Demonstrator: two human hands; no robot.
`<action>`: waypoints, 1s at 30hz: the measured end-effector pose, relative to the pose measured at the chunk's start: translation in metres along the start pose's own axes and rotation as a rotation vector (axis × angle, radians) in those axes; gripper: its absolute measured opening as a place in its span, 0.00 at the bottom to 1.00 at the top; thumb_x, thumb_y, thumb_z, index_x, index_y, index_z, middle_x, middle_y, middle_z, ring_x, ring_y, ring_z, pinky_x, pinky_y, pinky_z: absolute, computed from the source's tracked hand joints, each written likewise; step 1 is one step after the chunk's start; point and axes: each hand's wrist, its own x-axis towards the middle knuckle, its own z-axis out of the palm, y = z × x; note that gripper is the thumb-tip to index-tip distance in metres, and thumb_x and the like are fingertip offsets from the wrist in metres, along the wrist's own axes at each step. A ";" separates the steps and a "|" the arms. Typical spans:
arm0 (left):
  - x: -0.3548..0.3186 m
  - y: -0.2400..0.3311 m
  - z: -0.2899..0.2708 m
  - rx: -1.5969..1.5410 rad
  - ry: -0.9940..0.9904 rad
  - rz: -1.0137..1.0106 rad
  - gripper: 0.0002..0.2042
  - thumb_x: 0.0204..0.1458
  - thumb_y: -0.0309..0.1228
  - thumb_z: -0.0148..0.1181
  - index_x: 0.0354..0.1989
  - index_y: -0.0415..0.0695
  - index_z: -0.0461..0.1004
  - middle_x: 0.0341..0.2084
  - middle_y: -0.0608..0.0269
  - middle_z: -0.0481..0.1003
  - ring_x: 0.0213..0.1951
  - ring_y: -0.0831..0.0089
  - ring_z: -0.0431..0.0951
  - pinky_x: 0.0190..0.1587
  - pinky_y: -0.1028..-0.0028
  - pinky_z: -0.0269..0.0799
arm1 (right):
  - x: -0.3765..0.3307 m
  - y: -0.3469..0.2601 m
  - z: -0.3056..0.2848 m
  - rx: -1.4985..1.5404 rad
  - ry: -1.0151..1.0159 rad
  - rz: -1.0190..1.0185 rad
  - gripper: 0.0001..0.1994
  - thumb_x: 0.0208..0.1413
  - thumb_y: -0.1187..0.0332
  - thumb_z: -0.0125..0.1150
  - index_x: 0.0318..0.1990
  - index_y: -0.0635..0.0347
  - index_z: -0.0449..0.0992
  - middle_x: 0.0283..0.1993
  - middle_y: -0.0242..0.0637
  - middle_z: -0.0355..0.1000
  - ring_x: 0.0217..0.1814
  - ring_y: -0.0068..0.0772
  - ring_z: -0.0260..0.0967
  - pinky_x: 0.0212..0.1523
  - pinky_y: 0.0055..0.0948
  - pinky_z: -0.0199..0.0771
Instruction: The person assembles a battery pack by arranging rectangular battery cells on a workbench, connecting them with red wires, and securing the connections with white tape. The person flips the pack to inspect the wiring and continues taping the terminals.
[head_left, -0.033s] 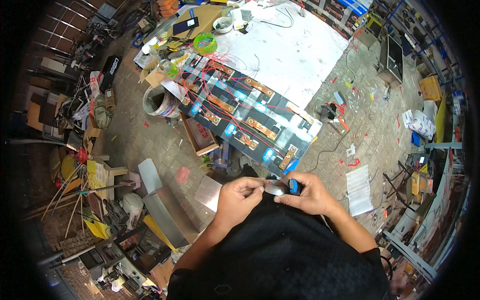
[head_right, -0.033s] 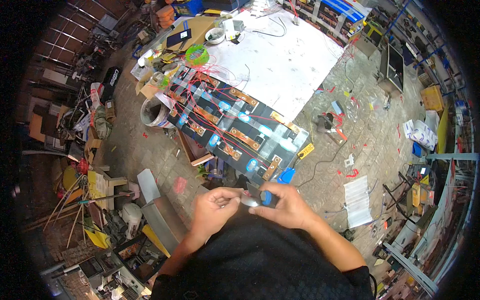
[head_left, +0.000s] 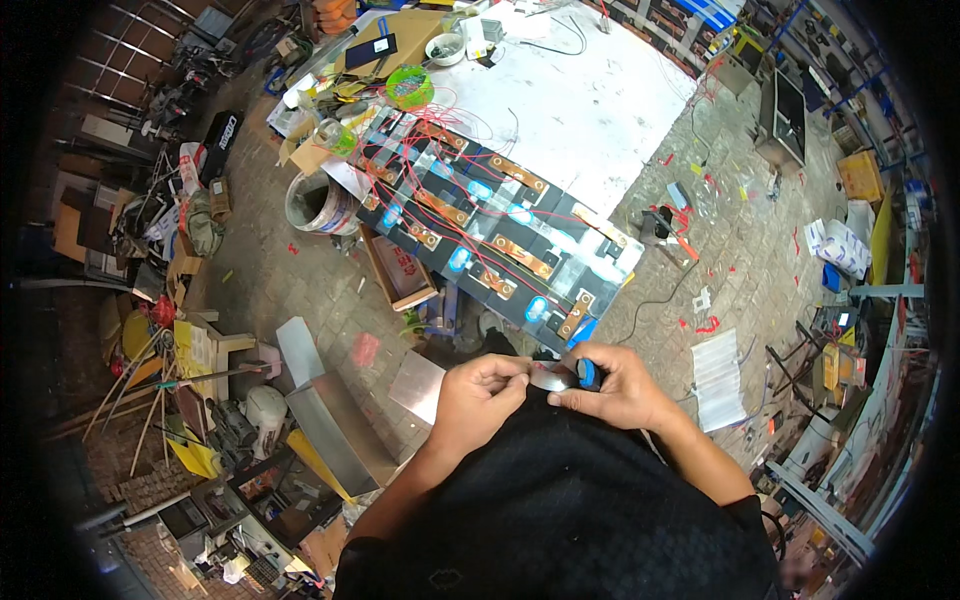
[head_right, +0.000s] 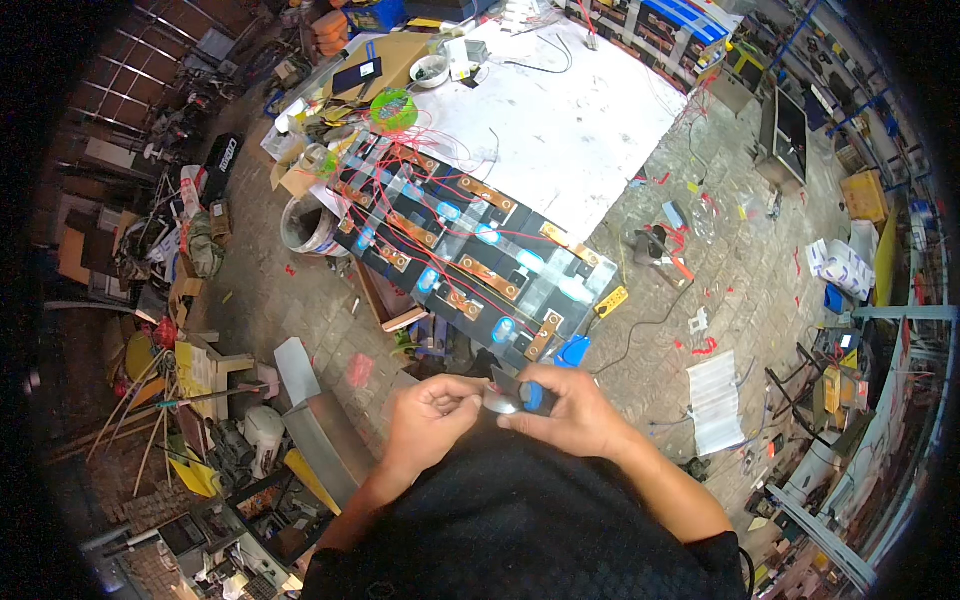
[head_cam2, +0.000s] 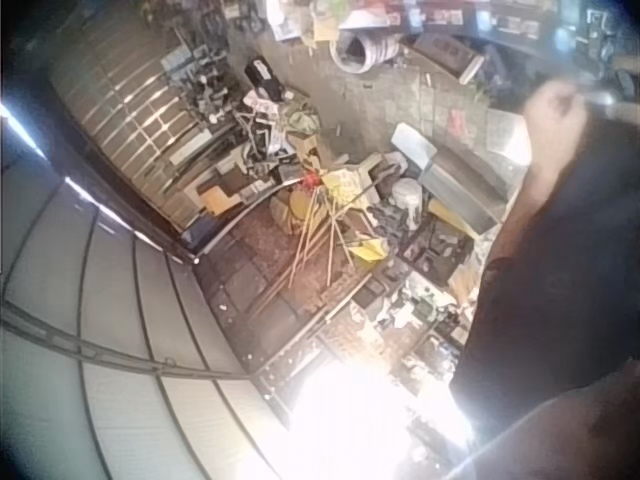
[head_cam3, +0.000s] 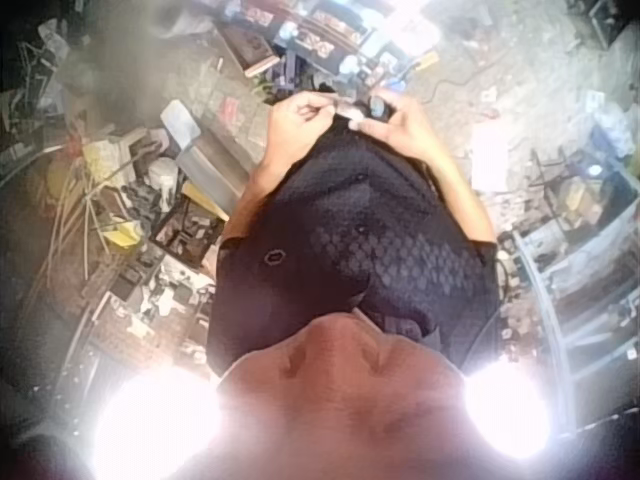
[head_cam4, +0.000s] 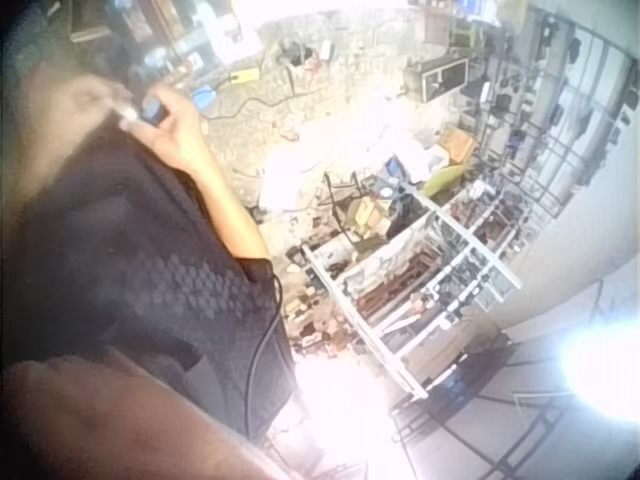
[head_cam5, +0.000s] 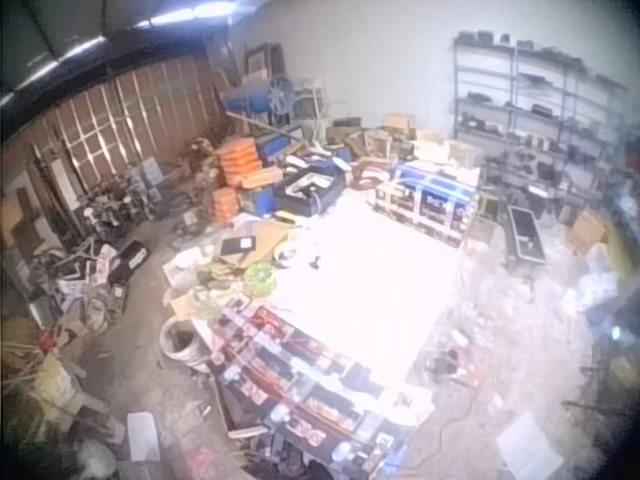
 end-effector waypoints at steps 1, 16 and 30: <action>0.000 -0.007 0.002 -0.042 -0.003 0.023 0.04 0.62 0.19 0.64 0.43 0.32 0.81 0.44 0.57 0.85 0.41 0.79 0.85 0.46 0.78 0.81 | 0.000 0.000 0.000 0.012 -0.012 -0.010 0.18 0.52 0.66 0.84 0.43 0.63 0.80 0.36 0.34 0.75 0.41 0.24 0.71 0.45 0.29 0.74; 0.005 0.015 -0.002 0.177 0.029 0.268 0.12 0.58 0.17 0.67 0.50 0.36 0.79 0.48 0.57 0.81 0.43 0.75 0.84 0.47 0.75 0.82 | 0.001 -0.007 -0.006 0.142 0.067 0.005 0.17 0.53 0.69 0.83 0.45 0.64 0.82 0.41 0.31 0.79 0.46 0.21 0.73 0.52 0.28 0.75; 0.007 0.037 0.005 0.601 0.105 0.495 0.07 0.52 0.19 0.71 0.40 0.37 0.84 0.43 0.53 0.85 0.41 0.63 0.88 0.42 0.70 0.84 | 0.000 -0.009 0.006 0.080 0.120 0.026 0.14 0.56 0.66 0.81 0.41 0.65 0.83 0.34 0.31 0.76 0.39 0.20 0.71 0.42 0.27 0.73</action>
